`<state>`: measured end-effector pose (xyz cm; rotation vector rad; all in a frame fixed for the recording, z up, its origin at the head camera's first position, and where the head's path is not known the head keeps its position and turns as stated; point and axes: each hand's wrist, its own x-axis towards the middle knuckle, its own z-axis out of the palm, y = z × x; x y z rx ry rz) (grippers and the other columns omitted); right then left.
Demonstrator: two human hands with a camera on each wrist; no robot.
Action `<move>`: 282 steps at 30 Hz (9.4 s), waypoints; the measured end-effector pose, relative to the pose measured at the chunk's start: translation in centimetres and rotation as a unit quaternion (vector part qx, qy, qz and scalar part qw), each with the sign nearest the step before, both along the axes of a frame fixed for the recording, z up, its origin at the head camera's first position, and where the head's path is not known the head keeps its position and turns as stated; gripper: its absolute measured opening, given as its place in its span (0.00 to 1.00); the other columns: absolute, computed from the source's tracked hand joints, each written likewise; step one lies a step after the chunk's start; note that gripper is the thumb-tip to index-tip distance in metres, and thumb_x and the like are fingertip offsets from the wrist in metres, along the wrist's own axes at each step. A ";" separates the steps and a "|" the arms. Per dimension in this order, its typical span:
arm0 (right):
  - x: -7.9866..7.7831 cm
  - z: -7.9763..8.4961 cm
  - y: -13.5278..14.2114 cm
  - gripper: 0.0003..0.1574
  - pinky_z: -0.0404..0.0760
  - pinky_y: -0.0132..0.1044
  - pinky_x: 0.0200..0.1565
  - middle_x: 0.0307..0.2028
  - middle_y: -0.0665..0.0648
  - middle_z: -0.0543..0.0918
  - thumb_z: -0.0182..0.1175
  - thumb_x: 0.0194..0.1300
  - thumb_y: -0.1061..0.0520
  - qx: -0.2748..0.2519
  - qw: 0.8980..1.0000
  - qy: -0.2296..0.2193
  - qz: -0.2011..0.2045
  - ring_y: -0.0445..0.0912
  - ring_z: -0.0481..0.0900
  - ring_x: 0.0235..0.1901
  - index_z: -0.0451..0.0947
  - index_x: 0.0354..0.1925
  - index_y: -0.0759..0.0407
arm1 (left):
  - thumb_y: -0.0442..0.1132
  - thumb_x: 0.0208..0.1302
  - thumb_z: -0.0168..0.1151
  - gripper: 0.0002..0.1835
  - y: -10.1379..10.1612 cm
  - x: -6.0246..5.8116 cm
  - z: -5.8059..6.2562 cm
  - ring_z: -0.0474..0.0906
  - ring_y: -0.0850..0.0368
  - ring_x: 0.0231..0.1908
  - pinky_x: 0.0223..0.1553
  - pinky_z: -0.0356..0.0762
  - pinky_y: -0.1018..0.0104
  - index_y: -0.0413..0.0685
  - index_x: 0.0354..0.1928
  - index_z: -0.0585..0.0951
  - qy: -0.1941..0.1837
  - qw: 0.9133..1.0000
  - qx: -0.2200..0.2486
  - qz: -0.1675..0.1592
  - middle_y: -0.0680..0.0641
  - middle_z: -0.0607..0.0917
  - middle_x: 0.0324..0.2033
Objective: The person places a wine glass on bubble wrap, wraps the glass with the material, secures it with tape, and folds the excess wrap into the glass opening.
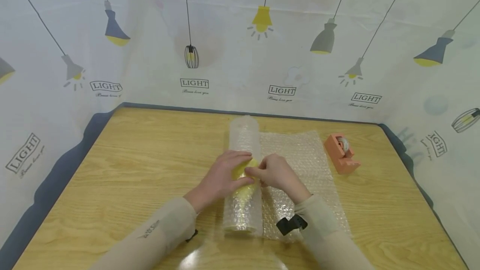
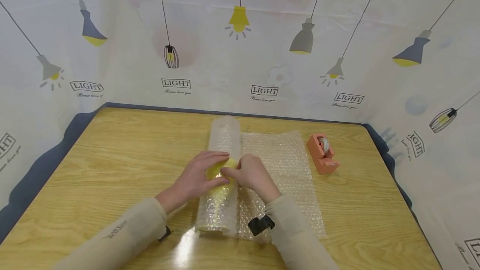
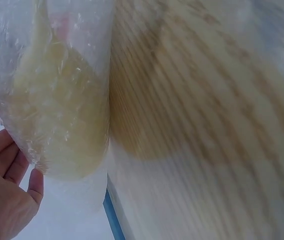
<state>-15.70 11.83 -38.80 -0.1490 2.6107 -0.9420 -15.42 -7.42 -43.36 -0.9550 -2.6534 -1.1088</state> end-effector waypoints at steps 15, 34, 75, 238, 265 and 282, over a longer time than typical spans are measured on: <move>-0.1 -0.6 0.1 0.34 0.75 0.33 0.22 0.21 0.60 0.87 0.67 0.66 0.37 0.023 1.000 0.010 -0.007 0.54 0.86 0.24 0.81 0.18 0.62 | 0.48 0.57 0.79 0.35 1.3 0.1 -0.4 0.75 0.47 0.66 0.74 0.65 0.44 0.40 0.64 0.80 0.023 1.000 0.014 0.001 0.44 0.81 0.65; -0.5 -0.8 1.2 0.28 0.88 0.43 0.38 0.26 0.59 0.89 0.68 0.68 0.40 -0.007 0.999 -0.041 -0.028 0.51 0.89 0.28 0.85 0.27 0.63 | 0.48 0.68 0.70 0.35 0.0 0.6 0.5 0.67 0.47 0.73 0.75 0.64 0.49 0.42 0.72 0.72 0.003 1.000 -0.012 -0.025 0.45 0.73 0.73; 0.0 -1.9 3.9 0.23 0.90 0.49 0.45 0.37 0.65 0.89 0.58 0.78 0.53 -0.085 0.992 -0.089 0.004 0.57 0.90 0.36 0.84 0.44 0.76 | 0.51 0.68 0.70 0.37 -0.4 0.8 -1.2 0.65 0.47 0.73 0.75 0.64 0.49 0.43 0.73 0.71 -0.041 0.999 0.005 0.007 0.46 0.71 0.73; -0.1 -1.0 4.4 0.43 0.88 0.49 0.44 0.48 0.66 0.82 0.68 0.67 0.39 -0.080 0.991 -0.102 -0.024 0.54 0.84 0.37 0.73 0.59 0.75 | 0.51 0.70 0.67 0.39 -0.2 1.8 -0.7 0.65 0.44 0.74 0.74 0.63 0.44 0.43 0.76 0.67 -0.087 0.996 0.002 0.003 0.44 0.68 0.75; 0.3 -1.0 4.8 0.55 0.88 0.52 0.50 0.66 0.77 0.72 0.62 0.73 0.38 -0.088 0.989 -0.120 -0.005 0.54 0.85 0.44 0.54 0.76 0.76 | 0.51 0.69 0.69 0.38 0.6 1.9 -1.0 0.67 0.45 0.72 0.74 0.66 0.47 0.40 0.74 0.69 -0.063 0.998 0.005 0.010 0.42 0.71 0.72; -0.2 -0.8 5.9 0.46 0.85 0.54 0.49 0.53 0.69 0.82 0.61 0.71 0.34 0.021 0.997 -0.068 0.032 0.57 0.83 0.46 0.73 0.63 0.74 | 0.52 0.66 0.71 0.38 1.5 1.8 -1.1 0.68 0.48 0.72 0.74 0.66 0.51 0.43 0.73 0.71 -0.058 0.998 0.013 0.019 0.45 0.73 0.71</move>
